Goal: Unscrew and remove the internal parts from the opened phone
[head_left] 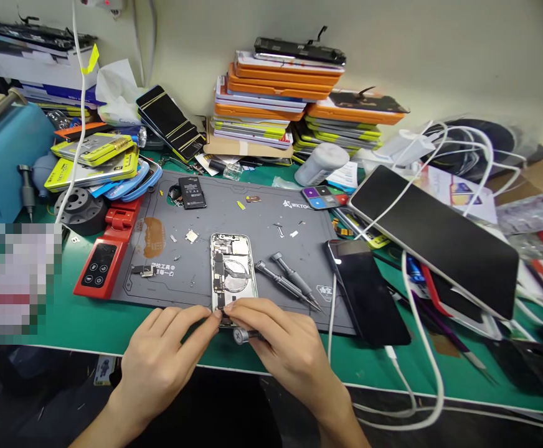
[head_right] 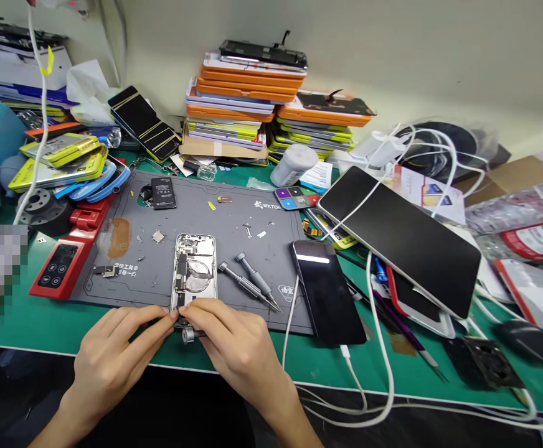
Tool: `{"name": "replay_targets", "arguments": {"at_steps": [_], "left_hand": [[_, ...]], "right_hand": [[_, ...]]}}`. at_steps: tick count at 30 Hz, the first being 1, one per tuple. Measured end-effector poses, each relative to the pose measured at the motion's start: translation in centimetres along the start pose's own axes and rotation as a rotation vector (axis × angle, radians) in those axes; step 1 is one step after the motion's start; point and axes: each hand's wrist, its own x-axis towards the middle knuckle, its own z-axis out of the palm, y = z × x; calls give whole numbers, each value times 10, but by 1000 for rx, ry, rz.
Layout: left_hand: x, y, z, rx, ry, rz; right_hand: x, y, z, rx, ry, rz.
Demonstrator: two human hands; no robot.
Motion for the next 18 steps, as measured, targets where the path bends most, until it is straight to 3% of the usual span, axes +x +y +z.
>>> {"name": "replay_targets", "arguments": {"at_steps": [12,18], "left_hand": [[0,0,0,20,11,9],[1,-1,0,-1,-22,17]], "right_hand": [[-1,0,-2,89,52,50],[-2,1,-1,119,5,7]]}}
